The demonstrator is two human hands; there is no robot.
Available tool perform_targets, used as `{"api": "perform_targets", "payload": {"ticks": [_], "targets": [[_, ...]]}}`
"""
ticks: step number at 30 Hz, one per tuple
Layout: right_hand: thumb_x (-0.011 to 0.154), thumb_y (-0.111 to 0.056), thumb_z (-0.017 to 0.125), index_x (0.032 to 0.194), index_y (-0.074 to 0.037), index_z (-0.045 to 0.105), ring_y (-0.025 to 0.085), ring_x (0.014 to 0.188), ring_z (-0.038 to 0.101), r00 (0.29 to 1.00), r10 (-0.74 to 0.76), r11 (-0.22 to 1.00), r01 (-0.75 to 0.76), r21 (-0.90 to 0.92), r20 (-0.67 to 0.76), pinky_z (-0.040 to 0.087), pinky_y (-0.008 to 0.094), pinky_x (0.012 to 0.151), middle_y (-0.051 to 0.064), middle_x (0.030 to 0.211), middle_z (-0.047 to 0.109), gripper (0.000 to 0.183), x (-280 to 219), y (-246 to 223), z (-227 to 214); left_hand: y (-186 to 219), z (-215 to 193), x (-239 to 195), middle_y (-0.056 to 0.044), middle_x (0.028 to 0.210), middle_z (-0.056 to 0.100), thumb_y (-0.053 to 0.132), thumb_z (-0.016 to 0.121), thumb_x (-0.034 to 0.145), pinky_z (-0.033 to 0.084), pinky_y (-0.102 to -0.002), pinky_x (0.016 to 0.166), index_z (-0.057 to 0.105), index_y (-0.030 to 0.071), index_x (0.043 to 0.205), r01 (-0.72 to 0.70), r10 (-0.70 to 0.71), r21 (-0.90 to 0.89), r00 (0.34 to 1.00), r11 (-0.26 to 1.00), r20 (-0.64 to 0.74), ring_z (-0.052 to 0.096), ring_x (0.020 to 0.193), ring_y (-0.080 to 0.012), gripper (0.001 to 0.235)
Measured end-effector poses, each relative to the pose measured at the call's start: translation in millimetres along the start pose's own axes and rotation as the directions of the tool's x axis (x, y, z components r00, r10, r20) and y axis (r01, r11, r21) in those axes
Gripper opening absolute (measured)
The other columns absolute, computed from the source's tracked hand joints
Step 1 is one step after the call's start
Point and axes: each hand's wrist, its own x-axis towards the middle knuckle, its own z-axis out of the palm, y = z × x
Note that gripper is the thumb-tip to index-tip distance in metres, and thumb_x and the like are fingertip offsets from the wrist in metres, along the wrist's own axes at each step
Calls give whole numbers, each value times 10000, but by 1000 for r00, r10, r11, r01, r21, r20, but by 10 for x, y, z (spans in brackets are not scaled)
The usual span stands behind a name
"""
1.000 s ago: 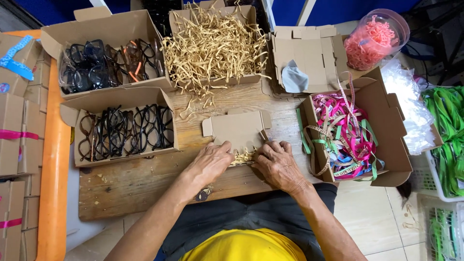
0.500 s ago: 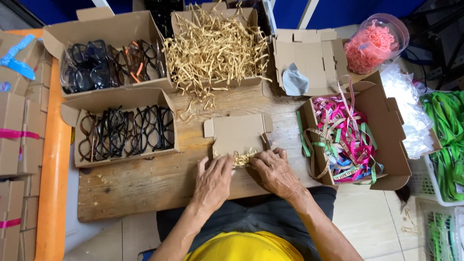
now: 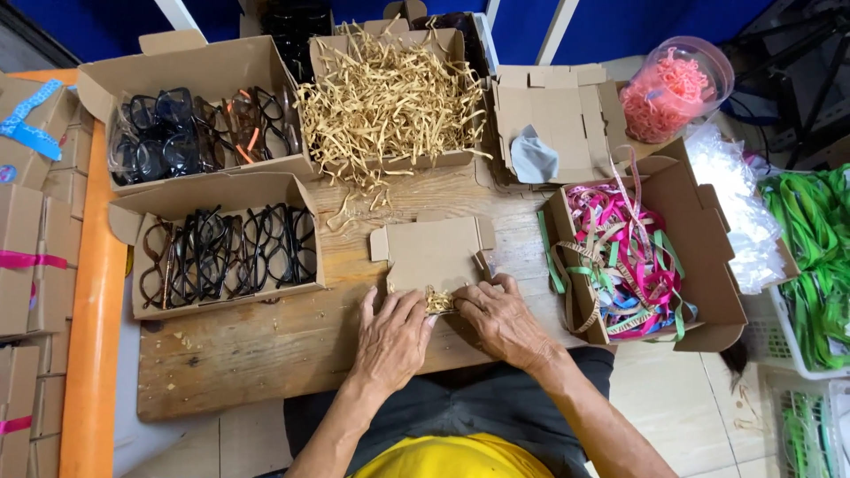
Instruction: The person wipes the surface of a flat cardboard piece with a cloth and then folds it into a small box, placing some items inside before closing it.
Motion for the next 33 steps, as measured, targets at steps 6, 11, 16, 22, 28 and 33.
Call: {"api": "perform_targets", "payload": {"ticks": [6,11,16,22,28,33], "targets": [[895,17,549,1272,-83,561,281,864,538,994,-15,1000,17,-22,109,367,490,953,79,996,588,389,-39,-30,-47,64,-46,-102,-80,1393,649,335,537,1042,251,-603,1180,646,96,1298,-34,34,3,997,999,-63,576,1297,-278,366],[881,18,666,1248,-65,639,277,936,603,1000,1,1000,-1,19,18,355,495,924,105,1135,604,378,-70,-19,34,74,-29,-68,-69,1348,654,319,553,1040,267,-614,1156,692,124,1140,-14,10,-26,992,1000,-128,594,1269,-258,260],[892,50,581,1381,-104,597,283,921,663,987,134,989,-138,46,89,332,468,893,193,1361,471,513,-122,-26,95,53,19,-73,-127,1334,564,321,595,1026,310,-638,1135,687,128,1154,3,-6,-24,991,1000,-134,600,1217,-270,249],[952,53,520,1209,-97,700,289,854,534,989,147,986,-148,71,21,328,441,803,72,988,593,348,-55,-76,51,57,-63,-31,-87,1194,669,256,639,990,214,-703,1165,694,109,1091,-51,57,48,987,998,-153,443,1439,-392,186],[1005,-23,509,1293,-73,618,295,949,555,993,114,993,-116,36,36,319,455,861,88,1028,602,311,-90,-66,58,-24,-86,-1,-39,1236,671,222,628,979,246,-591,1121,696,145,1091,-78,85,110,994,991,-65,592,1208,-280,152],[955,79,485,918,-108,563,271,751,461,990,139,987,-135,85,-38,293,429,785,61,793,523,206,-7,-79,-37,-75,-110,35,-51,1159,681,142,637,959,228,-628,1146,696,134,1133,-80,81,38,997,996,-20,590,1229,-305,184]]}}
